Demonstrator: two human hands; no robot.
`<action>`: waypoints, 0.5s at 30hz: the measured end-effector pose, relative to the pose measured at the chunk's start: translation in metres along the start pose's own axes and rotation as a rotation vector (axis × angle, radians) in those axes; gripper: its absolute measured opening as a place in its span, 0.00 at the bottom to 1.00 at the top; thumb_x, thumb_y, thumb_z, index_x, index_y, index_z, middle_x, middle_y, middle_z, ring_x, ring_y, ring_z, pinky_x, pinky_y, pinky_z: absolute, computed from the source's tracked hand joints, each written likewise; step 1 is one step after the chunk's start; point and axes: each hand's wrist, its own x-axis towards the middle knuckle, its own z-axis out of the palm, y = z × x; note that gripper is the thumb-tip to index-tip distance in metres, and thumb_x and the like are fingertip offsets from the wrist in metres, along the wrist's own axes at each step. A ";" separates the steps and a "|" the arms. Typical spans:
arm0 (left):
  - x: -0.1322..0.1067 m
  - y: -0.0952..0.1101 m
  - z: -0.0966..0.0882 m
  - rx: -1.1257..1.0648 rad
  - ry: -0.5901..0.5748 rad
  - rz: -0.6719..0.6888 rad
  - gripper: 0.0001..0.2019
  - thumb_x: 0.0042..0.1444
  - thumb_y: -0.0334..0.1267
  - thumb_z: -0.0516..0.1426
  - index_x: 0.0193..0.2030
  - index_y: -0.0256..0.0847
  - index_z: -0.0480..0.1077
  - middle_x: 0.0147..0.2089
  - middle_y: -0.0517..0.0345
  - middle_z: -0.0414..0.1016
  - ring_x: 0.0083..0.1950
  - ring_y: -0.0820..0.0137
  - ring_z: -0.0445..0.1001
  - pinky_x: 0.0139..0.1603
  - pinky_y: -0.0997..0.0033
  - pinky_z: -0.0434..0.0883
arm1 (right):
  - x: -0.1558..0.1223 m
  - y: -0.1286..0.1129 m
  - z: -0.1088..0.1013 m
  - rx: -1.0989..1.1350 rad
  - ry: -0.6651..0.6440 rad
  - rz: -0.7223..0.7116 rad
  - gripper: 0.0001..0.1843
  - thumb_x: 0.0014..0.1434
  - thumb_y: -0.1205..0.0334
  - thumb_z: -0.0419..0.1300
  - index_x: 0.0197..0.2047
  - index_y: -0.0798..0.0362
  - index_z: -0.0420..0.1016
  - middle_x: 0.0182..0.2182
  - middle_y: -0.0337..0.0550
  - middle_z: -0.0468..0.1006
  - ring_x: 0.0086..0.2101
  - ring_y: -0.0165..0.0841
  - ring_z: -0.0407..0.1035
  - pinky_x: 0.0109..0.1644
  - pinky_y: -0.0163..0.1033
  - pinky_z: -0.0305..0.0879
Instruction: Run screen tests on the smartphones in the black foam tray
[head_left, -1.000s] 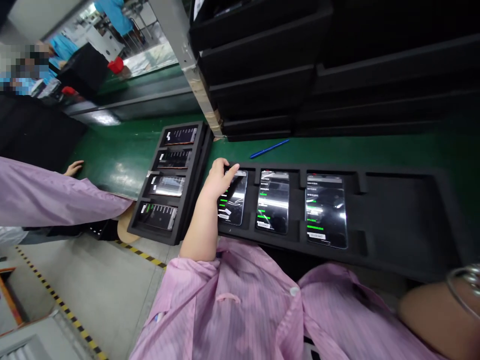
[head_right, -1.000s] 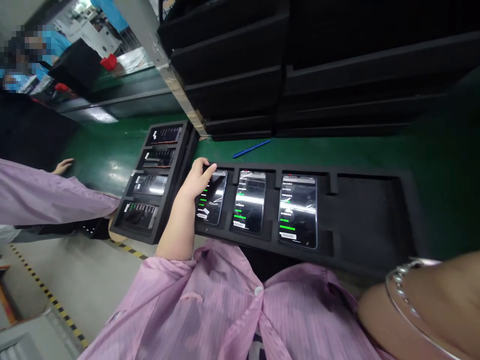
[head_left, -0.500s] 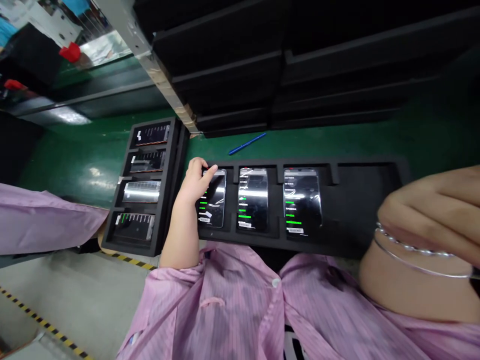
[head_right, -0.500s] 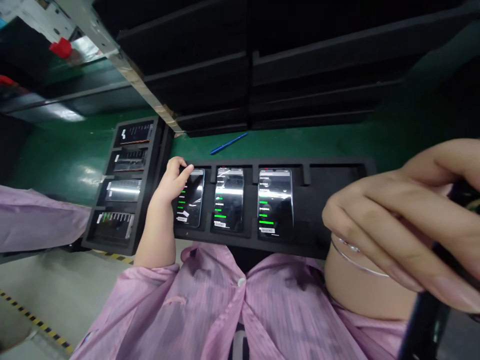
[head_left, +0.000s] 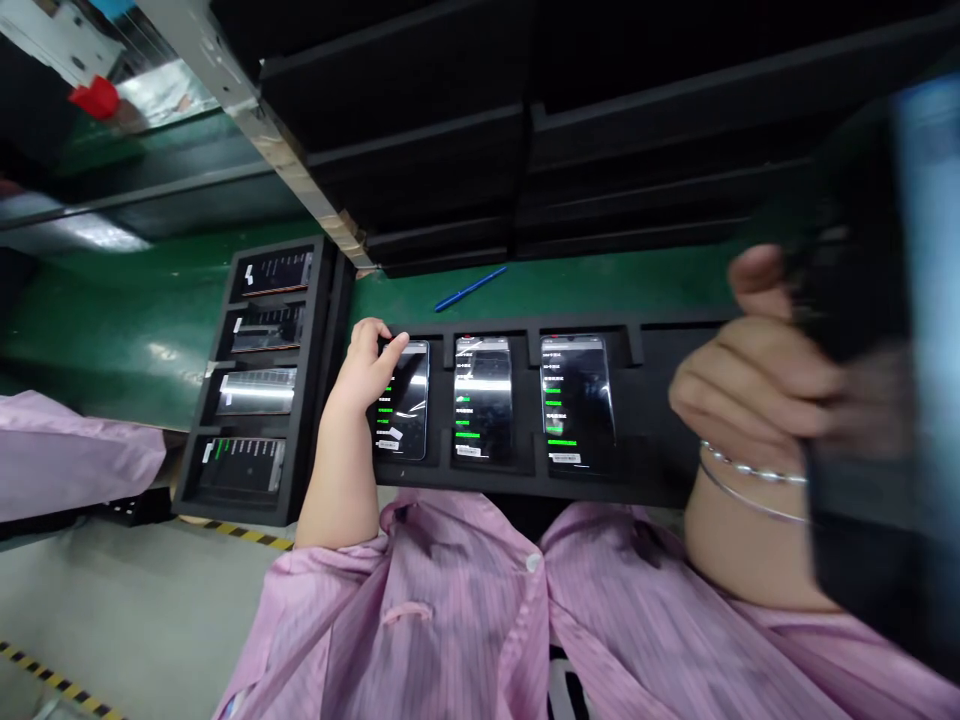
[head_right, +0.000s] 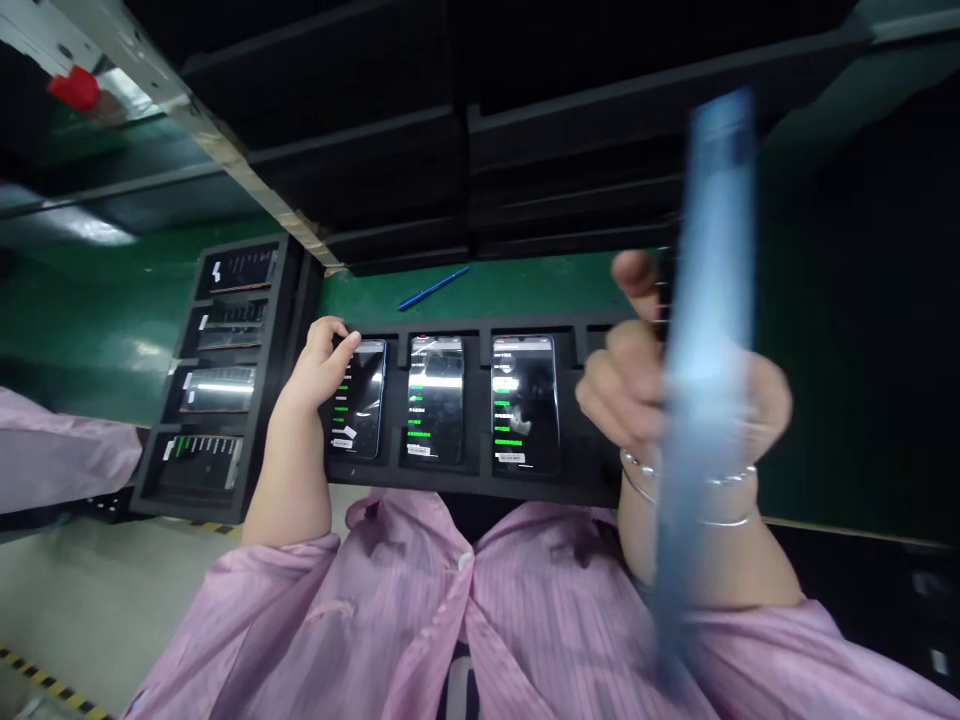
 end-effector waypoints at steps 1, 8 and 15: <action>0.000 0.000 0.000 0.001 0.000 -0.008 0.09 0.65 0.46 0.57 0.42 0.47 0.62 0.52 0.51 0.70 0.60 0.61 0.70 0.69 0.57 0.65 | 0.000 -0.004 0.008 0.043 0.012 0.007 0.29 0.47 0.36 0.74 0.50 0.39 0.79 0.34 0.41 0.79 0.27 0.37 0.73 0.26 0.44 0.73; -0.001 0.001 -0.003 0.000 -0.006 -0.015 0.10 0.65 0.48 0.56 0.42 0.47 0.63 0.55 0.49 0.69 0.62 0.60 0.69 0.68 0.56 0.65 | 0.004 0.009 0.041 0.015 -0.039 0.045 0.31 0.50 0.56 0.79 0.56 0.40 0.76 0.50 0.40 0.83 0.47 0.44 0.80 0.49 0.51 0.82; -0.002 0.001 -0.004 0.005 -0.014 -0.014 0.11 0.65 0.51 0.56 0.42 0.47 0.63 0.54 0.50 0.69 0.62 0.59 0.68 0.68 0.55 0.66 | 0.004 0.011 0.036 0.023 -0.076 0.051 0.29 0.51 0.54 0.79 0.55 0.37 0.78 0.48 0.38 0.84 0.43 0.43 0.81 0.44 0.51 0.84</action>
